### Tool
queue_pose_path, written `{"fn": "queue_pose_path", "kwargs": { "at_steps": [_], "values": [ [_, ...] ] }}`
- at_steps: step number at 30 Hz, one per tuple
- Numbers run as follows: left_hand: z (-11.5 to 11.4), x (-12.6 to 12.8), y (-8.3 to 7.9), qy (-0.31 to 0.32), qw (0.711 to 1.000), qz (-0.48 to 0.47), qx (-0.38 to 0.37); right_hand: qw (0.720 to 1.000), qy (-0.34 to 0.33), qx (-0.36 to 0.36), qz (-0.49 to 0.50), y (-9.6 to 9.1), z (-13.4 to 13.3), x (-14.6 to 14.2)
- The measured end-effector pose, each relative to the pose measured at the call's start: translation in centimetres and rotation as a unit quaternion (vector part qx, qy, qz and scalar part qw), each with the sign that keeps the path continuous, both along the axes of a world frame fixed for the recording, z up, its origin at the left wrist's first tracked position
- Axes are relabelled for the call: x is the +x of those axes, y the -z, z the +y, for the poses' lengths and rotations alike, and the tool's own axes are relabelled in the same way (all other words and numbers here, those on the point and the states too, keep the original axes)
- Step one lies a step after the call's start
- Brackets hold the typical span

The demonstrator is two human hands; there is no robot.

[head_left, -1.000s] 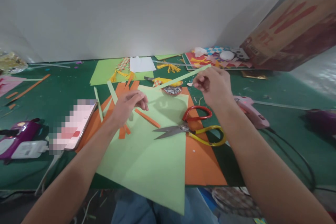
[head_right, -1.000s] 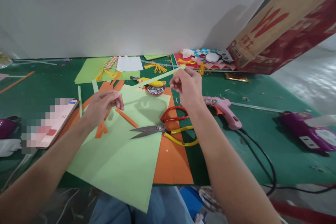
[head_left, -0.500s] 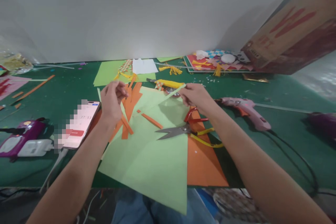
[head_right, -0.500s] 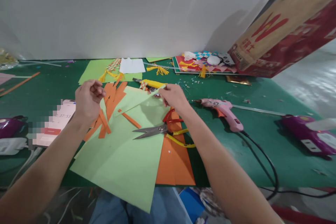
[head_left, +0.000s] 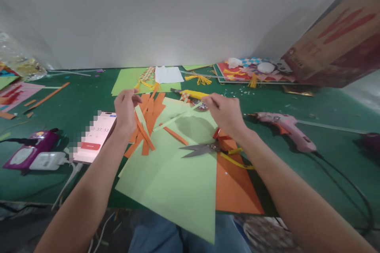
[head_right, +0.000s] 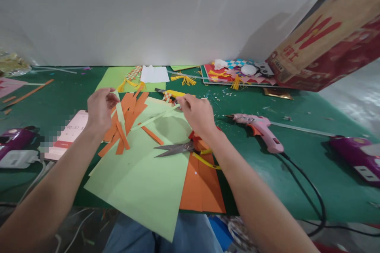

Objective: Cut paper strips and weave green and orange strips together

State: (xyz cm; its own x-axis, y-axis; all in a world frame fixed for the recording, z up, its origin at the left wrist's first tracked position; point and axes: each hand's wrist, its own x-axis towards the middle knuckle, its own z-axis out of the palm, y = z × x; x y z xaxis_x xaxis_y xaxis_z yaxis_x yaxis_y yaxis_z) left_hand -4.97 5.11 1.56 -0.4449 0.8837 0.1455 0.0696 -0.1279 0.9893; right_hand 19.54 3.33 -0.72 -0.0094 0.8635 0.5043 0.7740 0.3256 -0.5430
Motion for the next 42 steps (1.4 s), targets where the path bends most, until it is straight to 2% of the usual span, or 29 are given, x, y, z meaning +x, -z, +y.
{"fn": "queue_pose_path", "kwargs": {
  "at_steps": [2,4,6,8,11,16,22,26,28,30,33,40,42],
  "values": [
    [-0.1,0.1,0.1,0.018,0.998,0.062,-0.025,0.998,-0.038,-0.009,-0.05,0.7,-0.2,-0.8],
    [-0.3,0.1,0.4,0.06,0.985,0.157,-0.043,0.988,-0.115,0.016,-0.099,1.5,-0.3,-1.5],
    [-0.6,0.2,0.9,0.107,0.954,0.278,-0.04,0.968,-0.197,0.033,-0.15,2.1,-0.4,-2.1],
    [-0.8,0.4,1.5,0.14,0.92,0.365,-0.022,0.951,-0.238,0.027,-0.194,2.4,-0.6,-2.3],
    [-1.1,0.6,1.8,0.16,0.894,0.419,-0.008,0.939,-0.231,0.022,-0.255,2.2,-0.8,-2.4],
    [-1.3,0.4,1.1,0.122,0.889,0.44,-0.017,0.918,-0.228,0.012,-0.323,1.4,-1.2,-2.4],
    [-1.3,-0.1,1.0,0.099,0.878,0.465,-0.053,0.941,-0.198,0.052,-0.269,1.6,-1.6,-2.8],
    [-1.5,-0.6,0.6,0.038,0.851,0.517,-0.09,0.951,-0.201,0.068,-0.224,1.7,-1.9,-2.9],
    [-1.6,-1.0,0.2,0.032,0.85,0.511,-0.125,0.954,-0.206,0.061,-0.207,1.7,-2.0,-3.0],
    [-1.8,-1.2,-0.1,0.053,0.865,0.477,-0.148,0.956,-0.21,0.056,-0.197,1.8,-2.1,-3.1],
    [-2.0,-1.3,-0.4,0.105,0.882,0.429,-0.166,0.957,-0.21,0.058,-0.19,2.0,-2.1,-3.1],
    [-2.6,-0.1,-0.9,0.268,0.889,0.283,-0.24,0.957,-0.209,0.058,-0.192,2.1,-2.0,-3.0],
    [-2.4,-0.1,-0.9,0.276,0.899,0.244,-0.238,0.956,-0.21,0.053,-0.196,2.0,-2.1,-3.0]
  ]
}}
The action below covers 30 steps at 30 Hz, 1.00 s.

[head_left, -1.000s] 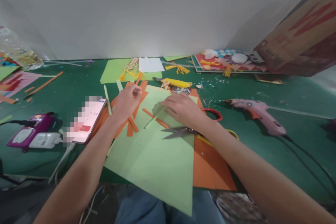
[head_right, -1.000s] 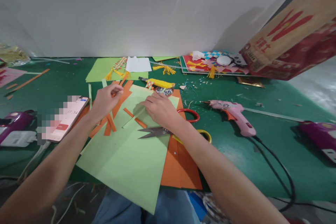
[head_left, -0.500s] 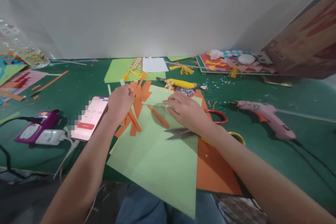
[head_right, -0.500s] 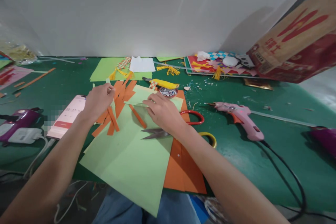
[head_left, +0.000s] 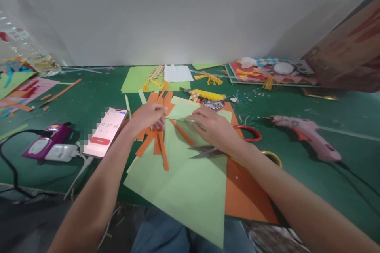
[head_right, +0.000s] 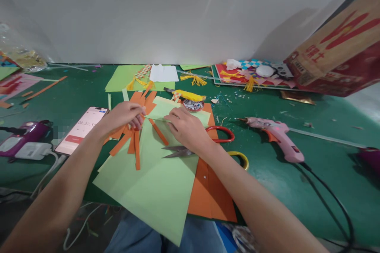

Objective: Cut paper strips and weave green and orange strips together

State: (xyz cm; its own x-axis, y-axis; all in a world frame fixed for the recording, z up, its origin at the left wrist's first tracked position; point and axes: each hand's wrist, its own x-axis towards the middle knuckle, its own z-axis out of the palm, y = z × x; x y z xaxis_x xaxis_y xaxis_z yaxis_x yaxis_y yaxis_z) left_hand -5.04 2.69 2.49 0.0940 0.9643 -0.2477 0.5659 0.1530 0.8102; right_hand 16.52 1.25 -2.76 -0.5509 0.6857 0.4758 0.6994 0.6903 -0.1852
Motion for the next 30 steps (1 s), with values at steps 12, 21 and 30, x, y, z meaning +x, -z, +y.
{"fn": "queue_pose_path", "kwargs": {
  "at_steps": [12,21,30],
  "values": [
    [1.4,-2.5,0.9,-0.136,0.918,0.314,0.199,1.0,0.003,0.008,0.016,-0.1,-0.2,-0.1],
    [1.4,-2.1,0.8,-0.116,0.847,0.486,0.184,1.0,0.002,-0.005,0.008,-0.2,-0.1,-0.1],
    [1.7,-2.3,0.6,-0.119,0.826,0.536,0.127,1.0,0.007,-0.017,0.012,-0.1,-0.1,-0.1]
  ]
}}
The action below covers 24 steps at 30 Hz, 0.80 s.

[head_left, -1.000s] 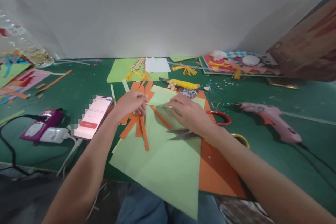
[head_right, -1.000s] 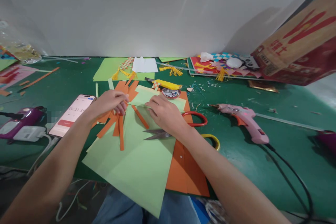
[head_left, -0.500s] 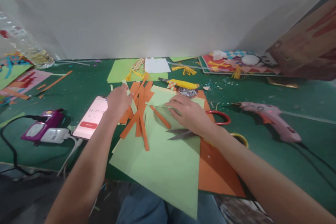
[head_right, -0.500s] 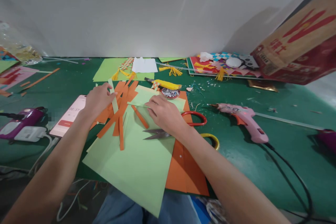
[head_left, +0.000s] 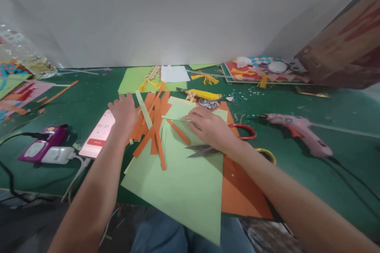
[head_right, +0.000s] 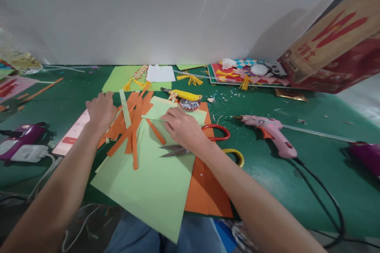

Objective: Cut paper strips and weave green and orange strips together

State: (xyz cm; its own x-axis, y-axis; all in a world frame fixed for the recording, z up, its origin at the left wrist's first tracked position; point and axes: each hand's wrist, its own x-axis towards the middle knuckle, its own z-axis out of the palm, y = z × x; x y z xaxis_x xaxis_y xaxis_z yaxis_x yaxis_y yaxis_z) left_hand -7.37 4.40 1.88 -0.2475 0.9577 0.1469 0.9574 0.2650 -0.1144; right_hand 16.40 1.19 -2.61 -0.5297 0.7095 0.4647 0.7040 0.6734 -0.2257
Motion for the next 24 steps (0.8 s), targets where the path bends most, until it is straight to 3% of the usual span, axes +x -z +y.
{"fn": "queue_pose_path", "kwargs": {
  "at_steps": [7,11,14,17,21,24],
  "values": [
    [0.0,-0.5,-0.3,0.003,0.997,-0.06,0.039,1.0,0.004,-0.008,-0.003,-0.2,-0.1,0.0],
    [0.4,-1.1,0.1,0.055,0.978,-0.139,0.144,1.0,0.006,-0.011,-0.004,-0.2,0.0,0.0],
    [0.9,-1.2,0.3,0.105,0.944,-0.219,0.224,1.0,0.01,-0.01,-0.003,-0.2,0.0,0.0],
    [1.3,-0.3,0.4,0.148,0.863,-0.403,0.265,0.999,0.021,-0.019,0.027,-0.2,0.0,-0.1],
    [0.9,2.2,0.3,0.129,0.698,-0.673,0.209,0.987,0.033,-0.085,0.134,-0.5,0.1,-0.4],
    [-0.1,4.1,0.1,0.137,0.637,-0.739,0.169,0.953,0.028,-0.196,0.229,-1.4,-0.2,-0.9]
  ]
}}
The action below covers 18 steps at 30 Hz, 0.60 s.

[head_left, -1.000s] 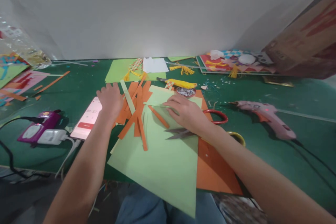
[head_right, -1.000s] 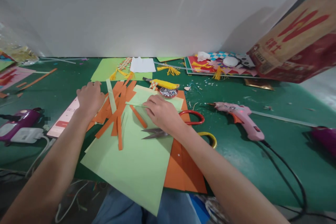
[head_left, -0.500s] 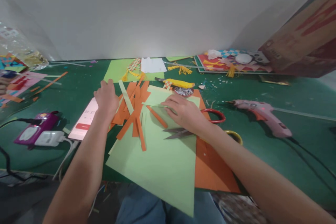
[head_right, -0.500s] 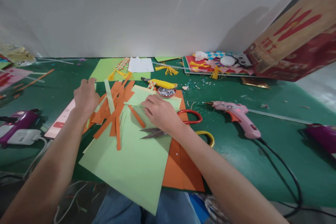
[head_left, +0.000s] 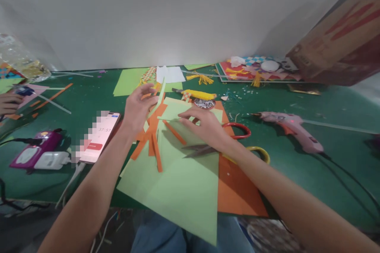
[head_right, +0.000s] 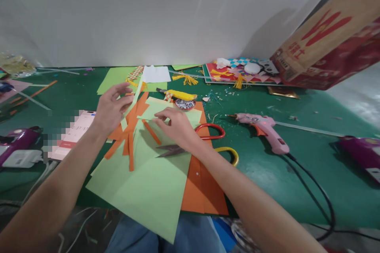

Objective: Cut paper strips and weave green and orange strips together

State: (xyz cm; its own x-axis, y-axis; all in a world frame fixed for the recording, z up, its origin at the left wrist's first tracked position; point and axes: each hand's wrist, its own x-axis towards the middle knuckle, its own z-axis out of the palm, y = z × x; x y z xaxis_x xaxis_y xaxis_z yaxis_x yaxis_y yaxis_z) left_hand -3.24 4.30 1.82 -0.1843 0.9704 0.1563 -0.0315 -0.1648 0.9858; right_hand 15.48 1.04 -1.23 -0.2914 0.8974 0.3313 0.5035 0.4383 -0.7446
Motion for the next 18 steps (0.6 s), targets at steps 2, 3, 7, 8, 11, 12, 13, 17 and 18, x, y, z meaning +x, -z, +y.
{"fn": "queue_pose_path", "kwargs": {
  "at_steps": [2,3,7,8,11,12,13,17,18],
  "values": [
    [-0.7,1.0,0.1,0.037,0.999,-0.031,0.004,0.994,-0.018,-0.088,0.059,-0.7,-0.4,-0.3],
    [-1.1,1.4,0.2,0.055,0.998,-0.034,0.007,0.989,-0.026,-0.125,0.077,-1.1,-0.6,-0.5],
    [-2.0,2.5,1.0,0.127,0.992,0.011,0.018,0.969,-0.043,-0.213,0.115,-1.8,-1.1,-0.7],
    [-2.2,2.6,1.1,0.134,0.99,0.024,0.019,0.965,-0.044,-0.225,0.129,-1.8,-1.1,-0.7],
    [-2.3,2.8,1.4,0.14,0.989,0.051,0.018,0.952,-0.043,-0.248,0.175,-1.5,-0.9,-0.5],
    [-2.3,2.8,1.5,0.141,0.988,0.055,0.015,0.949,-0.046,-0.253,0.184,-1.4,-0.8,-0.4],
    [-2.3,2.8,1.5,0.142,0.988,0.058,0.007,0.946,-0.052,-0.257,0.19,-1.4,-0.7,-0.4],
    [-2.3,2.7,1.3,0.149,0.985,0.085,-0.033,0.941,-0.071,-0.275,0.183,-1.5,-0.7,-0.2],
    [-2.3,2.7,1.3,0.15,0.983,0.095,-0.035,0.941,-0.071,-0.28,0.178,-1.5,-0.7,-0.3]
  ]
}}
